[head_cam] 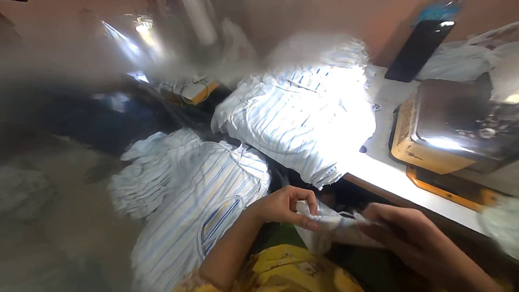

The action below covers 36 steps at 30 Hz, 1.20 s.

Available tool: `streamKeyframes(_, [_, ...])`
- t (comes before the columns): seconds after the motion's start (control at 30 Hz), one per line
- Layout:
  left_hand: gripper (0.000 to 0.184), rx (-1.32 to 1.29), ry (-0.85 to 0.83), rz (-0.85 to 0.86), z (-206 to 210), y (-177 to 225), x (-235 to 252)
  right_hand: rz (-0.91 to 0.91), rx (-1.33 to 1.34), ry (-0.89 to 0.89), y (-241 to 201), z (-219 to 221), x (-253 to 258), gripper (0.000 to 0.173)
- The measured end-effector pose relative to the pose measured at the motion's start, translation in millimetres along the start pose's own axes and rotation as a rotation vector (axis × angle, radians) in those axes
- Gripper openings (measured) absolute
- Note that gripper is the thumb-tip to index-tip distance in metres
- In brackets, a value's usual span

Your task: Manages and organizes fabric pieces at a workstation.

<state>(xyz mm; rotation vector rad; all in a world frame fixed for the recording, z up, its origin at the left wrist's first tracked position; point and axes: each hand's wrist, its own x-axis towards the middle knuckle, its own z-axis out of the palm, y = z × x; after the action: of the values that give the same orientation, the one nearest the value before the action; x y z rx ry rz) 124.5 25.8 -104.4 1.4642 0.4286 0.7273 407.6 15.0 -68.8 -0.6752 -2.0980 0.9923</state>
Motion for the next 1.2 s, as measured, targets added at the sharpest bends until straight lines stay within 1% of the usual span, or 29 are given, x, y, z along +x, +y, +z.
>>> streamKeyframes(0.07, [0.010, -0.077, 0.090, 0.023, 2.7, -3.3, -2.4, -0.011, 0.044, 0.004, -0.1, -2.1, -0.1, 0.022])
streamKeyframes(0.1, [0.009, -0.099, 0.160, 0.012, 5.2, -3.7, -3.4, -0.008, 0.013, 0.027, 1.9, -2.0, 0.7, 0.022])
streamKeyframes(0.17, [0.016, -0.175, 0.327, -0.037, 11.0, -1.3, -3.6, 0.009, -0.073, 0.097, 7.8, -0.1, 3.2, 0.024])
streamKeyframes(0.27, [0.029, -0.256, 0.546, -0.112, 16.5, 5.9, -0.3, 0.011, -0.069, 0.121, 8.3, 1.9, 4.8, 0.022])
streamKeyframes(0.3, [0.032, -0.263, 0.605, -0.139, 18.6, 9.1, 1.4, 0.001, -0.079, 0.124, 9.0, 2.5, 5.0, 0.022])
streamKeyframes(0.37, [0.039, -0.252, 0.671, -0.166, 21.8, 12.9, 3.0, -0.004, -0.124, 0.137, 11.7, 3.9, 4.1, 0.022])
streamKeyframes(0.43, [0.044, -0.199, 0.681, -0.132, 24.2, 15.3, 3.4, -0.010, -0.101, 0.147, 10.4, 5.7, 2.4, 0.021])
streamKeyframes(0.53, [0.045, -0.098, 0.659, -0.029, 26.1, 16.7, 2.8, -0.036, -0.044, 0.132, 7.8, 6.0, 0.3, 0.020])
streamKeyframes(0.6, [0.044, -0.025, 0.650, 0.015, 24.6, 14.5, 3.1, -0.032, -0.107, 0.160, 11.5, 5.5, -0.9, 0.020])
streamKeyframes(0.67, [0.044, 0.006, 0.660, 0.025, 23.9, 14.0, 4.9, -0.024, -0.149, 0.182, 13.5, 5.3, -0.7, 0.021])
streamKeyframes(0.73, [0.044, 0.012, 0.713, 0.006, 27.4, 15.3, 6.4, -0.032, -0.155, 0.187, 15.1, 6.1, -1.0, 0.020])
streamKeyframes(0.8, [0.043, 0.058, 0.824, 0.006, 33.0, 15.5, 10.3, -0.039, -0.169, 0.196, 17.2, 7.1, -1.2, 0.019])
streamKeyframes(0.87, [0.045, 0.142, 0.904, 0.062, 34.9, 14.8, 13.5, -0.045, -0.178, 0.215, 16.3, 8.2, -1.3, 0.019])
streamKeyframes(0.9, [0.046, 0.197, 0.910, 0.118, 34.6, 14.4, 13.8, -0.050, -0.186, 0.228, 14.1, 8.7, -1.1, 0.019])
streamKeyframes(0.97, [0.044, 0.322, 0.862, 0.249, 33.3, 13.8, 11.9, -0.073, -0.221, 0.262, 7.5, 9.3, -0.8, 0.020])
streamKeyframes(1.03, [0.034, 0.415, 0.813, 0.341, 30.7, 14.3, 10.3, -0.110, -0.266, 0.294, 3.4, 8.9, -1.4, 0.021])
streamKeyframes(1.1, [0.030, 0.437, 0.787, 0.378, 29.2, 17.4, 10.9, -0.132, -0.309, 0.327, 3.5, 8.5, -1.0, 0.020])
streamKeyframes(1.2, [0.034, 0.405, 0.790, 0.398, 31.4, 22.8, 13.6, -0.142, -0.355, 0.352, 2.3, 7.3, 0.3, 0.019])
